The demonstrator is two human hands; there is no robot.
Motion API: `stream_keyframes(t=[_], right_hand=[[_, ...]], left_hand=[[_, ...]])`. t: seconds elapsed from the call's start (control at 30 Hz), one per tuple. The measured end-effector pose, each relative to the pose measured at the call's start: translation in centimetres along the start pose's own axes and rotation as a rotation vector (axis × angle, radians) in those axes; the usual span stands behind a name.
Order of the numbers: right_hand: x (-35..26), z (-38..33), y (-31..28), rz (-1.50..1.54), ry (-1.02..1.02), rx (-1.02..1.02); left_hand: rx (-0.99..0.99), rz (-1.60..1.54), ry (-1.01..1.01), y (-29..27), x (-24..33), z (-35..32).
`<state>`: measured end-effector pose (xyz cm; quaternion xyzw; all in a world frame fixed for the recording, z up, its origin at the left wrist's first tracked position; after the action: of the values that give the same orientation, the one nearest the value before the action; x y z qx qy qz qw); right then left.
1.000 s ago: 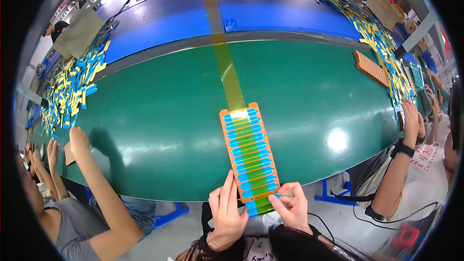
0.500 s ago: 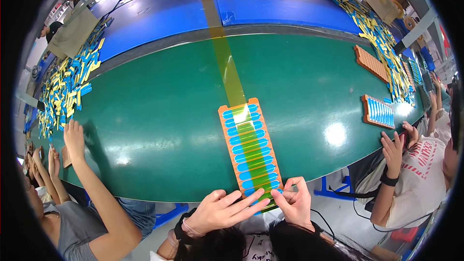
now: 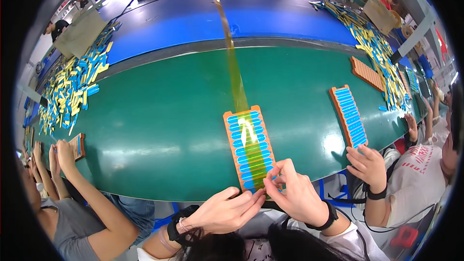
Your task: Assembling small blue and green plastic components on a production line.
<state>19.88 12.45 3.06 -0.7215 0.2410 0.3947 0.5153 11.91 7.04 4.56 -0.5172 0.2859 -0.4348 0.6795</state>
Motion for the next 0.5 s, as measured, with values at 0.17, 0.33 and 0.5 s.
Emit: stream_keyframes(t=[0.17,0.33,0.5], right_hand=[[-0.4,-0.3,-0.1,-0.101,-0.006,0.036],[-1.9,0.0,0.1,-0.125,-0.124,0.042],[-2.2,0.0,0.8,-0.133,-0.09,-0.018]], left_hand=[[0.219,-0.364,-0.362,-1.9,-6.9,2.2],[0.44,-1.022,-1.121,1.4,-23.0,3.1],[0.525,-1.763,-1.009,6.0,-27.1,4.9]])
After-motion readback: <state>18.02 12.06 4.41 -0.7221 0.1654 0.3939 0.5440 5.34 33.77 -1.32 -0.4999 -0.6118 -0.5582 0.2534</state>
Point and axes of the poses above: each hand's wrist, its own z-axis towards the middle knuckle, its own y-axis out of the palm, x = y × z, the point moved 9 cm from there along z, towards the middle knuckle
